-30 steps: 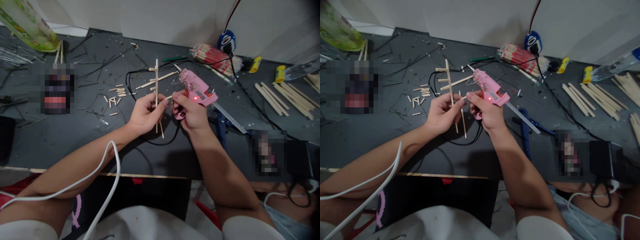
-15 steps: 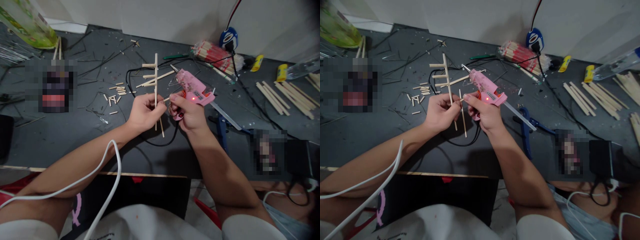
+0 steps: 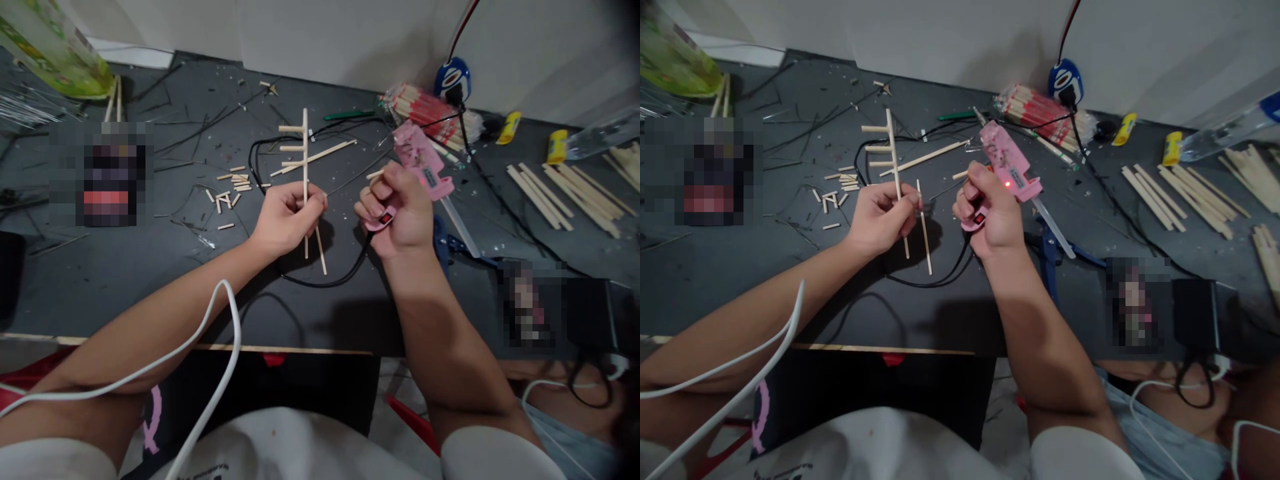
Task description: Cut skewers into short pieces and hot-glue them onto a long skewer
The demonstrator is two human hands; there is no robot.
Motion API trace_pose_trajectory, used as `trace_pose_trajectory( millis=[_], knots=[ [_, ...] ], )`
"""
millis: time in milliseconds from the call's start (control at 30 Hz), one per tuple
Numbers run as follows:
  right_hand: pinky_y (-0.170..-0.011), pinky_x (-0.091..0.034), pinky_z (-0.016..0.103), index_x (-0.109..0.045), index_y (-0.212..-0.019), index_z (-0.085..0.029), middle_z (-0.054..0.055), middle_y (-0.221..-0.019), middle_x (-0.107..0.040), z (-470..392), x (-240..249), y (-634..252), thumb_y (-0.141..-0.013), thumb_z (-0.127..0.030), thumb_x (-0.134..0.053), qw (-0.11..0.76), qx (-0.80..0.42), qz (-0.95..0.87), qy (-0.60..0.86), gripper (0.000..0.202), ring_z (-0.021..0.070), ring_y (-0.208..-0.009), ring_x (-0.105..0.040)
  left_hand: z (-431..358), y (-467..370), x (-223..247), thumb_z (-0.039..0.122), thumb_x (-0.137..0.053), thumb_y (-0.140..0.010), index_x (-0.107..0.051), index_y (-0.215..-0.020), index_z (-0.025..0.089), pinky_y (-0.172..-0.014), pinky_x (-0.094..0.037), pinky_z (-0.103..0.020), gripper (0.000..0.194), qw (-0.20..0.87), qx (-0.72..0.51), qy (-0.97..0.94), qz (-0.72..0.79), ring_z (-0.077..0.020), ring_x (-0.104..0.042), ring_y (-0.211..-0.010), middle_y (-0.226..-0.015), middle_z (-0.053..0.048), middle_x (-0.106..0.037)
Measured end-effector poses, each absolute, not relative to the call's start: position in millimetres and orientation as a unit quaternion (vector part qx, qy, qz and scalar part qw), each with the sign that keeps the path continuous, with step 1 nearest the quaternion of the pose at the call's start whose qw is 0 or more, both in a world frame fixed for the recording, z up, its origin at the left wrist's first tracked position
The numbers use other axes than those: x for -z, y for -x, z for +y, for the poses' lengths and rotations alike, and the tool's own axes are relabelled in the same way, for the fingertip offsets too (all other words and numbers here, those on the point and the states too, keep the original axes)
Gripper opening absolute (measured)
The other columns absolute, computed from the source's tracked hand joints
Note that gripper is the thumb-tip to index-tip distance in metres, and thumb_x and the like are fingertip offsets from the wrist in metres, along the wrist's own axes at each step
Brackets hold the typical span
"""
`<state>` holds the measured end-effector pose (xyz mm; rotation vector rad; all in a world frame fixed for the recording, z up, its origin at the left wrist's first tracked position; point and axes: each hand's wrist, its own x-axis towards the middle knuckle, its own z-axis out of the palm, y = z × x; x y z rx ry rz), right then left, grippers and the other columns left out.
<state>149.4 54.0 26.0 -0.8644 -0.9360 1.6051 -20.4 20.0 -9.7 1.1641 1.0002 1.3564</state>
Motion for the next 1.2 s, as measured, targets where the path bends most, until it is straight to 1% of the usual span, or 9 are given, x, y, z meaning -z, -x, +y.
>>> trace_pose_trajectory(
  millis=[133,333,467,567,667,767,833,933,1200],
  knots=[
    [-0.041,-0.032,0.025,-0.043,-0.069,-0.024,-0.008,-0.061,-0.043,58,-21,-151,-0.074,-0.05,-0.087,0.504,-0.647,-0.408,0.401,0.051,0.0059,-0.045,-0.039,20,23,8,0.026,-0.076,-0.082,-0.07,-0.073,0.016,-0.038,-0.03,-0.02,0.015,0.516,-0.563,-0.496,0.412,-0.0052,-0.04,-0.036,-0.043,0.006,-0.051],
    [-0.043,-0.031,0.022,-0.054,-0.071,-0.021,-0.009,-0.063,-0.051,64,-11,-152,-0.069,-0.041,-0.089,0.525,-0.675,-0.358,0.374,0.04,0.0033,-0.046,-0.043,15,31,4,0.019,-0.072,-0.072,-0.065,-0.065,0.017,-0.039,-0.028,-0.021,0.01,0.484,-0.564,-0.513,0.43,-0.006,-0.04,-0.037,-0.044,0.006,-0.05],
    [-0.044,-0.031,0.02,-0.058,-0.074,-0.021,-0.009,-0.063,-0.054,71,-7,-157,-0.068,-0.037,-0.089,0.539,-0.683,-0.323,0.373,0.035,0.0032,-0.047,-0.044,51,43,-6,0.013,-0.067,-0.07,-0.064,-0.059,0.017,-0.042,-0.023,-0.021,0.012,0.402,-0.56,-0.549,0.473,-0.0051,-0.037,-0.041,-0.047,0.005,-0.048],
    [-0.044,-0.032,0.02,-0.06,-0.075,-0.021,-0.009,-0.062,-0.055,73,-6,-160,-0.068,-0.036,-0.089,0.544,-0.685,-0.314,0.369,0.034,0.0036,-0.047,-0.046,102,56,-20,0.011,-0.072,-0.079,-0.075,-0.083,0.015,-0.044,-0.02,-0.021,0.006,0.336,-0.561,-0.542,0.529,-0.0044,-0.032,-0.039,-0.047,0.007,-0.042],
    [-0.044,-0.033,0.02,-0.062,-0.076,-0.02,-0.008,-0.062,-0.057,73,-6,-159,-0.066,-0.036,-0.09,0.549,-0.688,-0.308,0.361,0.034,0.0041,-0.046,-0.047,130,64,-29,0.014,-0.075,-0.085,-0.074,-0.108,0.016,-0.042,-0.019,-0.021,0.023,0.378,-0.576,-0.47,0.552,-0.0058,-0.029,-0.034,-0.042,0.011,-0.035],
    [-0.043,-0.034,0.021,-0.062,-0.075,-0.019,-0.008,-0.062,-0.059,70,-7,-158,-0.067,-0.036,-0.091,0.543,-0.694,-0.317,0.35,0.034,0.0048,-0.045,-0.049,110,62,-26,0.027,-0.075,-0.088,-0.074,-0.09,0.016,-0.038,-0.019,-0.023,0.011,0.422,-0.565,-0.472,0.529,-0.0071,-0.03,-0.034,-0.042,0.008,-0.04],
    [-0.044,-0.035,0.022,-0.062,-0.074,-0.02,-0.007,-0.062,-0.059,69,-8,-157,-0.069,-0.037,-0.09,0.533,-0.701,-0.334,0.336,0.033,0.0054,-0.045,-0.05,82,54,-19,0.038,-0.077,-0.088,-0.07,-0.076,0.018,-0.037,-0.019,-0.024,0.024,0.442,-0.559,-0.466,0.524,-0.0074,-0.032,-0.034,-0.042,0.006,-0.043],
    [-0.046,-0.038,0.021,-0.064,-0.078,-0.02,-0.007,-0.064,-0.06,66,-9,-157,-0.071,-0.038,-0.09,0.515,-0.715,-0.35,0.319,0.033,0.0053,-0.047,-0.052,45,41,-7,0.049,-0.074,-0.091,-0.072,-0.079,0.018,-0.04,-0.021,-0.023,0.033,0.493,-0.548,-0.484,0.473,-0.0065,-0.031,-0.037,-0.043,0.006,-0.043],
    [-0.047,-0.04,0.02,-0.068,-0.089,-0.02,-0.007,-0.063,-0.06,60,-13,-157,-0.068,-0.038,-0.091,0.475,-0.739,-0.356,0.319,0.036,0.0055,-0.05,-0.052,32,22,6,0.055,-0.066,-0.09,-0.07,-0.091,0.016,-0.041,-0.02,-0.023,0.039,0.566,-0.512,-0.485,0.427,-0.0085,-0.038,-0.041,-0.051,0.005,-0.048]
  ],
)
